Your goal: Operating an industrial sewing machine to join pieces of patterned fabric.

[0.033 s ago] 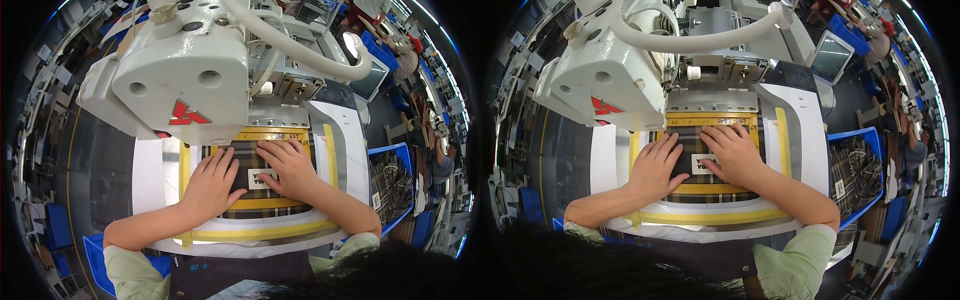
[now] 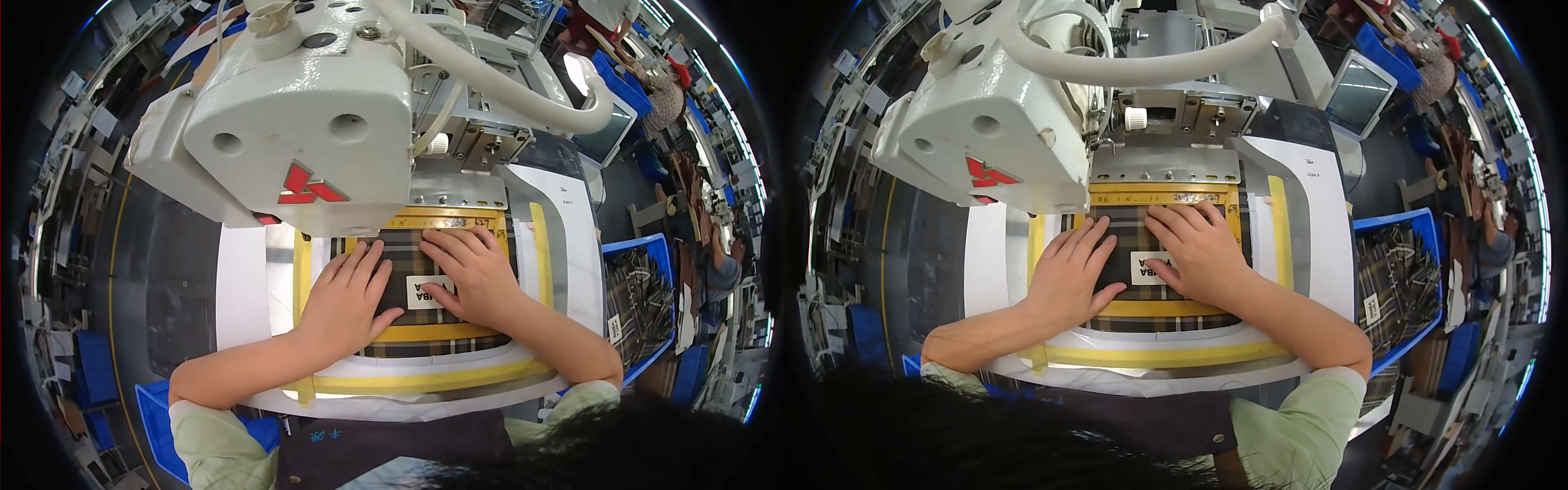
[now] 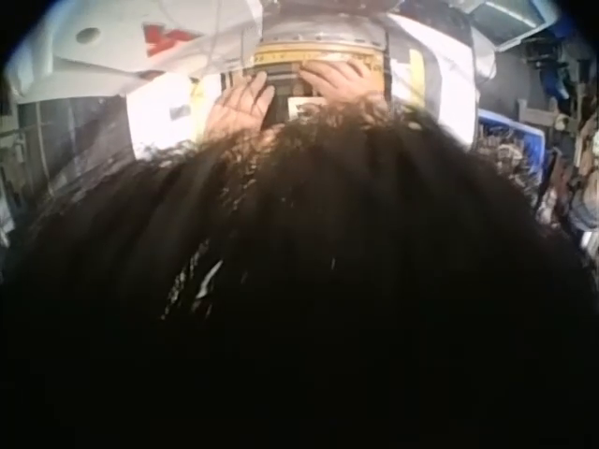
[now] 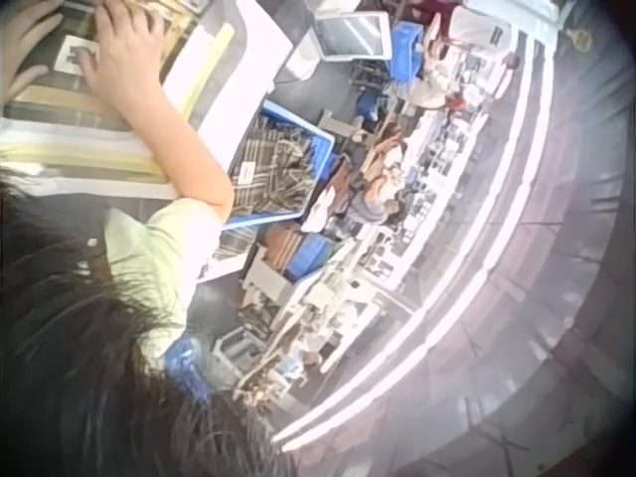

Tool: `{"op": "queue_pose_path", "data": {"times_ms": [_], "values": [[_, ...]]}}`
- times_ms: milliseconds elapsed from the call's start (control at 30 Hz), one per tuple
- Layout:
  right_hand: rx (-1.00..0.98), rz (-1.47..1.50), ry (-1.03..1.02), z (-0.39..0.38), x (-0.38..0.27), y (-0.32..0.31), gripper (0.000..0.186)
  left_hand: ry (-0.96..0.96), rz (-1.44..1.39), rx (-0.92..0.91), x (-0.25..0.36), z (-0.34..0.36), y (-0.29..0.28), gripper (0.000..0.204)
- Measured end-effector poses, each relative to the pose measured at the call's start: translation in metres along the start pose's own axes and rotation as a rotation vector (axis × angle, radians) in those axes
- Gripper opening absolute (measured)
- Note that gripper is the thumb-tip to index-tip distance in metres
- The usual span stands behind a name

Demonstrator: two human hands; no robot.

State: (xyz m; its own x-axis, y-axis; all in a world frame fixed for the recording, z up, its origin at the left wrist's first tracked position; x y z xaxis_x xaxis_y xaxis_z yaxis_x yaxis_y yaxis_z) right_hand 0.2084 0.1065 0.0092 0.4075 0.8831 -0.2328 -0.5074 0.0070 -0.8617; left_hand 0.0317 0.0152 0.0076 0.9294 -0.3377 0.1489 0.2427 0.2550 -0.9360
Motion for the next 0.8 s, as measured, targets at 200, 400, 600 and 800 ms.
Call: {"op": "queue_pose_path", "data": {"times_ms": [200,400,600,800], "values": [[-0.006,-0.014,0.018,0.002,0.002,0.0,0.048,0.005,-0.265,0.106,-0.019,-0.003,-0.002,0.049],[0.034,0.029,0.003,0.006,0.004,0.001,0.042,-0.553,-0.686,0.351,-0.074,0.006,0.007,0.024],[0.348,0.21,-0.064,0.021,-0.007,-0.027,0.041,-0.583,-1.022,0.509,-0.083,0.02,0.036,0.024],[0.45,0.502,0.179,0.076,-0.029,-0.069,0.043,-0.492,-0.629,0.315,-0.079,0.024,0.02,0.033]]}}
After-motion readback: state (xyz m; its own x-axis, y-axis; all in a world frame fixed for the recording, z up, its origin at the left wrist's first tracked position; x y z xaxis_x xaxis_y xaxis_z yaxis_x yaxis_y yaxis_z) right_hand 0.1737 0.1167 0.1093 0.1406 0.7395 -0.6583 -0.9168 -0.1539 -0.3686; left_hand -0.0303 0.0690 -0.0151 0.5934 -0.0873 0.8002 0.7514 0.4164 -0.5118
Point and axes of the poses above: each hand's wrist, its own z-axis towards the middle knuckle, its own y-axis out of the palm, x = y × z, the point moved 3 cm from there along z, towards the middle knuckle, and after that the axes turned 10 degrees about x, right-handed, at the moved point
